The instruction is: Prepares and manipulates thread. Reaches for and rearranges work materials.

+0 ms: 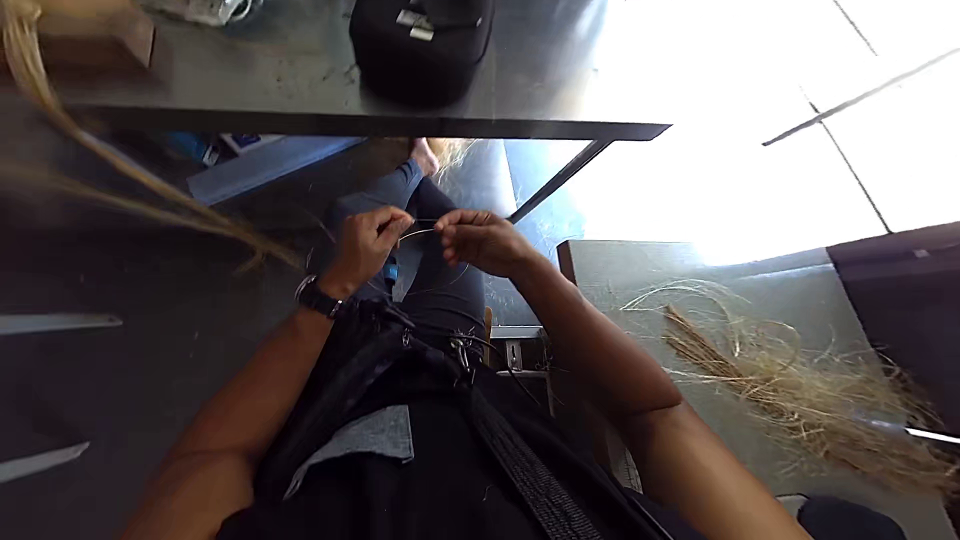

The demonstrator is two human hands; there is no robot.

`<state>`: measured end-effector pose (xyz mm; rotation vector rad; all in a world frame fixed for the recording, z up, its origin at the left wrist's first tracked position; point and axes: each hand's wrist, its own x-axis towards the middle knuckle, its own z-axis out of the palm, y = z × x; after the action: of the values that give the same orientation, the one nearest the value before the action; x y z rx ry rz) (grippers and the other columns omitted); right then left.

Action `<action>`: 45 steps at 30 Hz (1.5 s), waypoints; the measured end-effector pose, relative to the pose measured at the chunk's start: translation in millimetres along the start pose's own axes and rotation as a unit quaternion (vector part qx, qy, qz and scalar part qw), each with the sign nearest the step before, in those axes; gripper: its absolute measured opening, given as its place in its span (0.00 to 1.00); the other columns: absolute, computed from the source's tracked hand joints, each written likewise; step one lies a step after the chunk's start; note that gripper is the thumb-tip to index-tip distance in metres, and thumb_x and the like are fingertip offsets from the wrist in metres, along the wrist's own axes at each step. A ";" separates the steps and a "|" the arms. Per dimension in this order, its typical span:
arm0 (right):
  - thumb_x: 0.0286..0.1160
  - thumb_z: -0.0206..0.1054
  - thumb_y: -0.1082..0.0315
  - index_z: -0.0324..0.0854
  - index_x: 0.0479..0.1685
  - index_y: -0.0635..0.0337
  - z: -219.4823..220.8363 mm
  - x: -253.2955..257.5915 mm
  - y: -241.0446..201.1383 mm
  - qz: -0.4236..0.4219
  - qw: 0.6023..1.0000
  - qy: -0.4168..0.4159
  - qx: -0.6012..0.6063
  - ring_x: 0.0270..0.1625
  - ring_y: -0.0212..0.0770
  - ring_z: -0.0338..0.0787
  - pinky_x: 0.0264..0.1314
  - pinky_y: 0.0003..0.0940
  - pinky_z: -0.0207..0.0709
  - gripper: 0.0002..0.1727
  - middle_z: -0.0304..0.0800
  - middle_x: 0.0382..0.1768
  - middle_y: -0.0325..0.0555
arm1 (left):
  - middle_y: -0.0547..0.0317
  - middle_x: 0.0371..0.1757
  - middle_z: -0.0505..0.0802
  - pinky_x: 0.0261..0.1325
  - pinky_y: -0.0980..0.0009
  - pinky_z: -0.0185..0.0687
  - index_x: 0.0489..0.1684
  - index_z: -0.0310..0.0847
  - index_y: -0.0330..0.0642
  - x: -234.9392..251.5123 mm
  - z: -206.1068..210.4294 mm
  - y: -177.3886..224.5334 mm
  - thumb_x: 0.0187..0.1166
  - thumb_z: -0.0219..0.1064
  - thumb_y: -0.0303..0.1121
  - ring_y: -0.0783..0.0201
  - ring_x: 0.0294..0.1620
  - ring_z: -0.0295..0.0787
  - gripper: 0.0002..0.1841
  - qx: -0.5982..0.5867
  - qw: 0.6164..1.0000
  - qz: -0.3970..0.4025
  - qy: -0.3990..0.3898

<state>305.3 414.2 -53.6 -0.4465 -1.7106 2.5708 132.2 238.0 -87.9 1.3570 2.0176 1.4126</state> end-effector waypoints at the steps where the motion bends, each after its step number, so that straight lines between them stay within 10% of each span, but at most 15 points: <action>1: 0.86 0.56 0.72 0.87 0.49 0.60 -0.6 1.2 1.8 -0.004 1.000 0.006 0.023 0.31 0.35 0.91 0.39 0.35 0.90 0.12 0.91 0.32 0.41 | 0.65 0.26 0.90 0.25 0.74 0.81 0.54 0.90 0.45 0.0 3.3 0.0 0.88 0.62 0.38 0.73 0.20 0.82 0.12 -0.021 1.000 -0.012 0.007; 14: 0.89 0.51 0.74 0.83 0.68 0.59 5.6 3.1 5.3 -0.002 0.991 0.060 0.121 0.34 0.37 0.92 0.45 0.37 0.91 0.19 0.90 0.35 0.45 | 0.63 0.25 0.87 0.31 0.73 0.81 0.50 0.86 0.42 -5.5 34.0 0.3 0.88 0.63 0.37 0.72 0.23 0.82 0.09 -0.020 0.999 0.018 0.022; 36: 0.85 0.60 0.78 0.81 0.72 0.66 13.2 6.8 22.6 -0.128 0.960 0.078 -0.237 0.34 0.39 0.94 0.41 0.34 0.92 0.19 0.94 0.39 0.50 | 0.65 0.23 0.85 0.27 0.74 0.73 0.43 0.89 0.42 -7.5 38.8 5.4 0.87 0.64 0.40 0.73 0.20 0.75 0.12 -0.065 0.998 -0.020 0.010; 45: 0.84 0.54 0.75 0.83 0.39 0.61 -15.2 8.2 2.6 -0.059 0.992 0.110 -0.025 0.23 0.35 0.86 0.31 0.33 0.88 0.11 0.86 0.24 0.41 | 0.66 0.24 0.85 0.24 0.76 0.73 0.49 0.89 0.43 -8.2 35.3 -5.3 0.88 0.63 0.39 0.74 0.19 0.75 0.11 -0.100 0.995 -0.005 0.013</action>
<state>301.6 428.2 -63.2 -0.5877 -1.6734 2.3062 158.4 250.0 -110.4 1.2471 1.8383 1.5872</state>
